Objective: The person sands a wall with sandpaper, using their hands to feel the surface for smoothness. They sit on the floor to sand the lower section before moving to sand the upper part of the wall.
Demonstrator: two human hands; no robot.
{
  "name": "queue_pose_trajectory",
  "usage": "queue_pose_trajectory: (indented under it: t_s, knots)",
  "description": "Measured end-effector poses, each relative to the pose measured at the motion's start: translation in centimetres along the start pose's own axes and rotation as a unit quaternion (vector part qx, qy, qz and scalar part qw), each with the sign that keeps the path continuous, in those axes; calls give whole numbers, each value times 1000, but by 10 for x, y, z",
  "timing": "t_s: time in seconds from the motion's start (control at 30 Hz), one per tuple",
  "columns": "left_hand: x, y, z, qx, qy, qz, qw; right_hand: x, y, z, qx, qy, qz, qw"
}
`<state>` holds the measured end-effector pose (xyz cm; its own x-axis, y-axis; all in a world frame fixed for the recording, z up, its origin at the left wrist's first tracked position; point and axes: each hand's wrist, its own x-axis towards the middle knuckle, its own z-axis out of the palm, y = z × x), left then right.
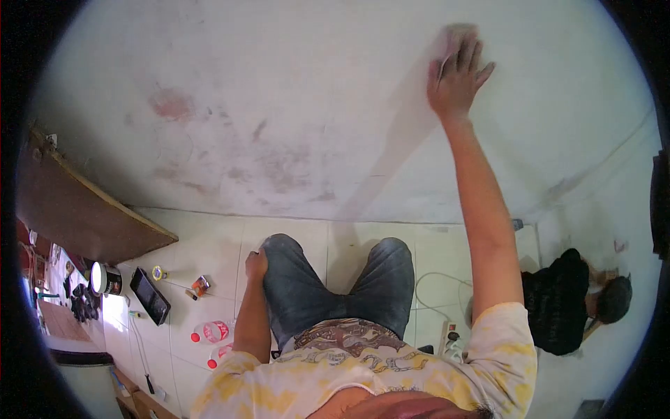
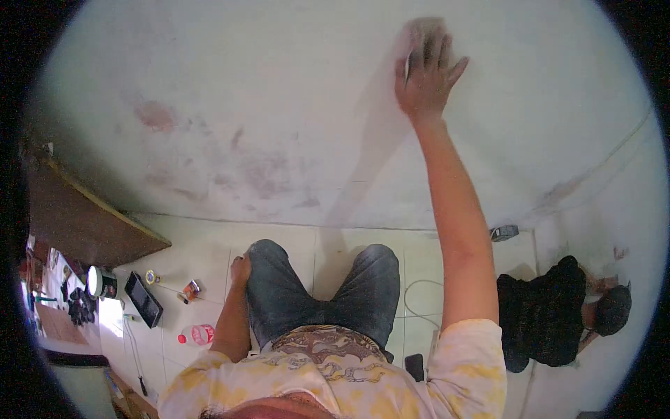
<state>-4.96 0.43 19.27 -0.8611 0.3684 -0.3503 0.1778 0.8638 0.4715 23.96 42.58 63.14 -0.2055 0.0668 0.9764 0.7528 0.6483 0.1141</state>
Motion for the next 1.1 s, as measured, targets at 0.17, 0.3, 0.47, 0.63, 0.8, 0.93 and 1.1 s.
queue_pose_trajectory:
  t_s: [0.17, 0.3, 0.47, 0.63, 0.8, 0.93, 1.1]
  knots:
    - [10, -2, -1, 31, -41, -25, 998, 75, -21, -10, 49, 85, 53, 994]
    - [4, 3, 1, 9, -17, -13, 1000, 1, -26, 7, 30, 34, 40, 998]
    - [13, -13, 5, -42, -1, 34, 999, -11, -41, 3, 39, 13, 30, 999]
    - [2, -10, -2, -28, 2, 47, 999, 57, -60, 3, 41, 110, 55, 992]
    - [1, -11, -3, -20, 2, 68, 997, -116, -69, 35, 28, -82, 11, 996]
    - [18, 10, -16, -29, -55, 132, 989, -125, -75, 37, 19, -102, 10, 995]
    - [21, 60, -12, 133, -151, 122, 972, -24, -75, 28, 68, 58, 5, 996]
